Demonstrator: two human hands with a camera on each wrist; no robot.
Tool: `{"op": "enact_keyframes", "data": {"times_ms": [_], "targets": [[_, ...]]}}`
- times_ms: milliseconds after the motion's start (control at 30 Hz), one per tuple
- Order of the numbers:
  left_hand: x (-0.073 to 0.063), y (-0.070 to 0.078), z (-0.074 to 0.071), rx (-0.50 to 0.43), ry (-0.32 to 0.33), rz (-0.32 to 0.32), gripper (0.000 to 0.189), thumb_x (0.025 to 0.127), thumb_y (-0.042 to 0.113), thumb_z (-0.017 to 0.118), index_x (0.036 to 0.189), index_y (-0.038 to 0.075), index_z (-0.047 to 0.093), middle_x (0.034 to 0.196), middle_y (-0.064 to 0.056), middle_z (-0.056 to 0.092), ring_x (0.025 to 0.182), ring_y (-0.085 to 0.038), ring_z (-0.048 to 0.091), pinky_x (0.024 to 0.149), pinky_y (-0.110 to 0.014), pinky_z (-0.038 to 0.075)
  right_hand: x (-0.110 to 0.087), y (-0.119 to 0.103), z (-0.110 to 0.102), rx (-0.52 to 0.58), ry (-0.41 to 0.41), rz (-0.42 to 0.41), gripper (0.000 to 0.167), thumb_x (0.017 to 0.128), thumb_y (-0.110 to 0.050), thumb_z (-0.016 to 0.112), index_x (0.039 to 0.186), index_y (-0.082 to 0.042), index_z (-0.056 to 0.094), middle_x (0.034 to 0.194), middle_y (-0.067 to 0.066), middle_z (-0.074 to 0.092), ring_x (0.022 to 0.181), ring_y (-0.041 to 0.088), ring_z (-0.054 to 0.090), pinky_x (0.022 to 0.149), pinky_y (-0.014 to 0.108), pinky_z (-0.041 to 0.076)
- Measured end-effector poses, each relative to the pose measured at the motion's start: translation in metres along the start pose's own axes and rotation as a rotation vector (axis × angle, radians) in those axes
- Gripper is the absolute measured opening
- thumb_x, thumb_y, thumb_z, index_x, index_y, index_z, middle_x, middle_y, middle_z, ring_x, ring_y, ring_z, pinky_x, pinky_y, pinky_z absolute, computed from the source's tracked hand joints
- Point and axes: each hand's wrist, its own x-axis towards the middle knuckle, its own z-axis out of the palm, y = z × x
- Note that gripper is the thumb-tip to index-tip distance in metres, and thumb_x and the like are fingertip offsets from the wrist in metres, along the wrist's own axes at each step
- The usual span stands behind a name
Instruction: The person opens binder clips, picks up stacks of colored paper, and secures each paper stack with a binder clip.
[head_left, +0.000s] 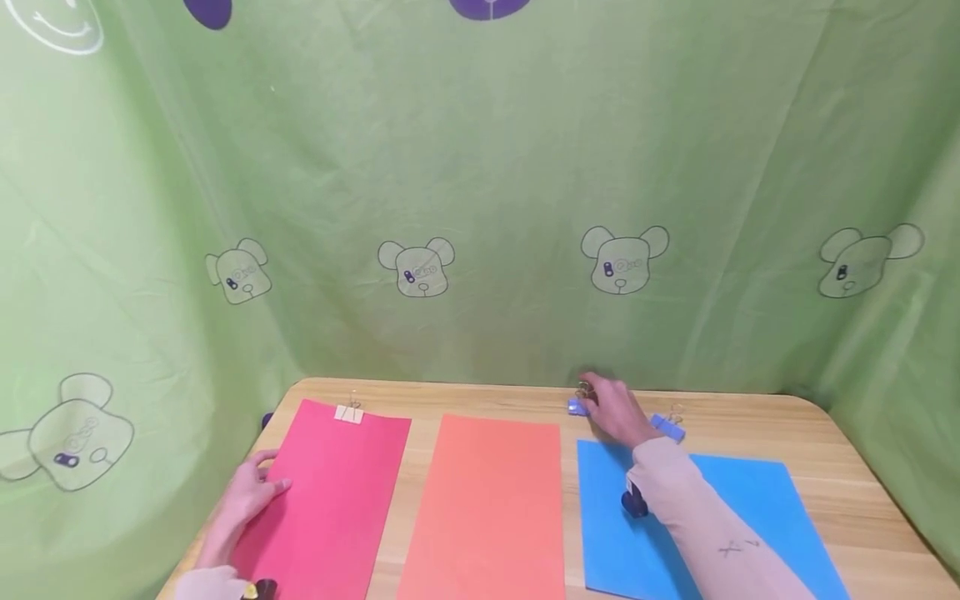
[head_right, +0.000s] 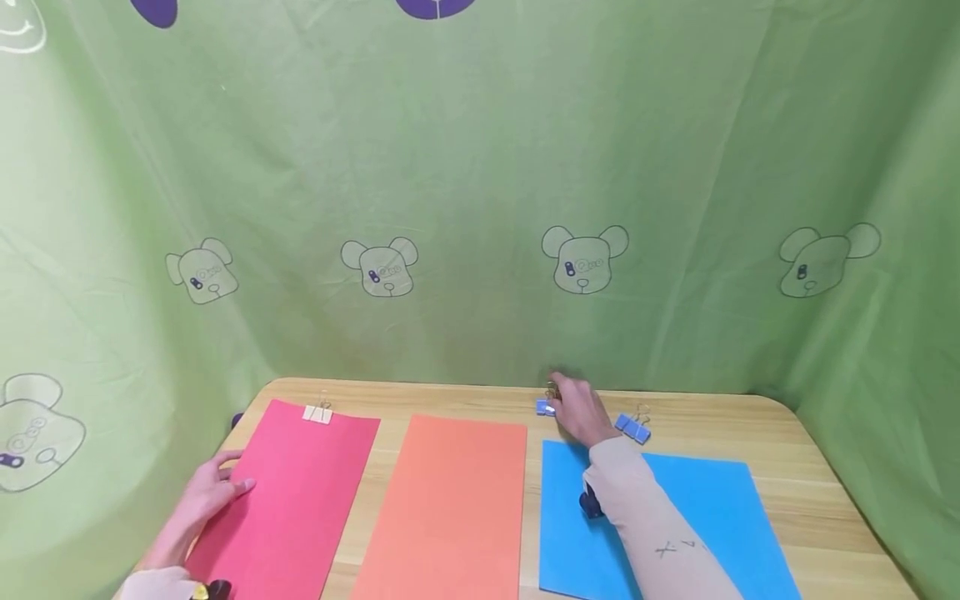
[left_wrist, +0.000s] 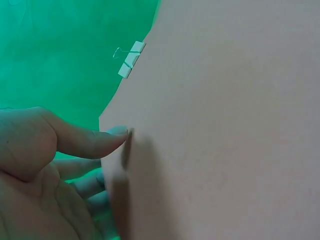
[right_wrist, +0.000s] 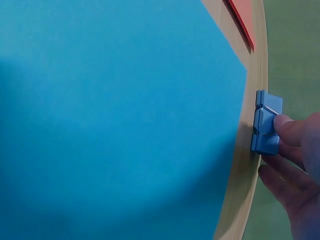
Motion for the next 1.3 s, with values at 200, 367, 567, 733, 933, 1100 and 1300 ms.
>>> {"op": "enact_keyframes", "data": {"times_ms": [200,367,567,733,933,1100,1300], "targets": [[-0.002,0.009,0.002,0.127,-0.004,0.033,0.063,0.093,0.007,0.069,0.142,-0.019,0.038,0.117,-0.043,0.059,0.107,-0.052,0.062,0.09,-0.056,0.052,0.002,0.001,-0.001,0.01,0.017,-0.002,0.028,0.098,-0.003,0.066,0.125,0.006,0.064,0.108,0.022,0.071,0.099,0.039,0.07,0.087,0.053,0.057],[-0.004,0.021,0.006,0.216,-0.039,0.074,0.062,0.095,0.011,0.068,0.14,-0.019,0.04,0.131,-0.046,0.05,0.122,-0.059,0.05,0.1,-0.065,0.044,0.004,-0.002,-0.005,0.039,0.038,-0.009,0.017,0.098,-0.002,0.066,0.112,0.006,0.07,0.103,0.02,0.073,0.095,0.037,0.07,0.085,0.051,0.058],[-0.008,0.046,0.022,0.139,-0.079,0.118,0.057,0.1,0.013,0.064,0.146,-0.013,0.04,0.142,-0.04,0.046,0.13,-0.056,0.047,0.106,-0.063,0.041,0.007,-0.013,-0.016,0.071,0.057,-0.052,0.009,0.093,0.0,0.071,0.1,0.004,0.075,0.115,0.026,0.071,0.1,0.042,0.069,0.083,0.05,0.059],[-0.01,0.076,0.046,0.052,-0.132,0.14,0.057,0.1,0.014,0.066,0.148,-0.006,0.042,0.141,-0.035,0.052,0.127,-0.051,0.054,0.103,-0.06,0.047,0.001,-0.026,-0.031,0.134,0.052,-0.029,0.007,0.092,0.002,0.07,0.098,0.002,0.074,0.133,0.029,0.061,0.11,0.049,0.065,0.087,0.052,0.058],[-0.005,0.099,0.076,-0.035,-0.166,0.124,0.063,0.099,0.018,0.069,0.152,-0.001,0.04,0.139,-0.027,0.057,0.129,-0.046,0.054,0.103,-0.058,0.047,-0.014,-0.04,-0.06,0.274,0.086,0.028,0.012,0.095,-0.002,0.069,0.104,0.005,0.073,0.137,0.03,0.058,0.113,0.051,0.063,0.086,0.049,0.059],[-0.002,0.118,0.101,-0.05,-0.202,0.145,0.058,0.097,0.016,0.071,0.146,-0.003,0.046,0.126,-0.021,0.064,0.119,-0.04,0.061,0.099,-0.055,0.05,-0.029,-0.041,-0.081,0.307,0.12,0.046,0.015,0.099,-0.008,0.068,0.106,0.004,0.073,0.138,0.028,0.059,0.113,0.048,0.065,0.09,0.049,0.057],[0.005,0.132,0.136,-0.038,-0.228,0.19,0.055,0.094,0.015,0.074,0.138,-0.01,0.051,0.117,-0.023,0.066,0.109,-0.039,0.064,0.095,-0.054,0.052,-0.053,-0.036,-0.092,0.311,0.137,0.07,0.025,0.103,-0.02,0.065,0.108,0.003,0.071,0.139,0.025,0.06,0.112,0.045,0.066,0.078,0.024,0.056]]}}
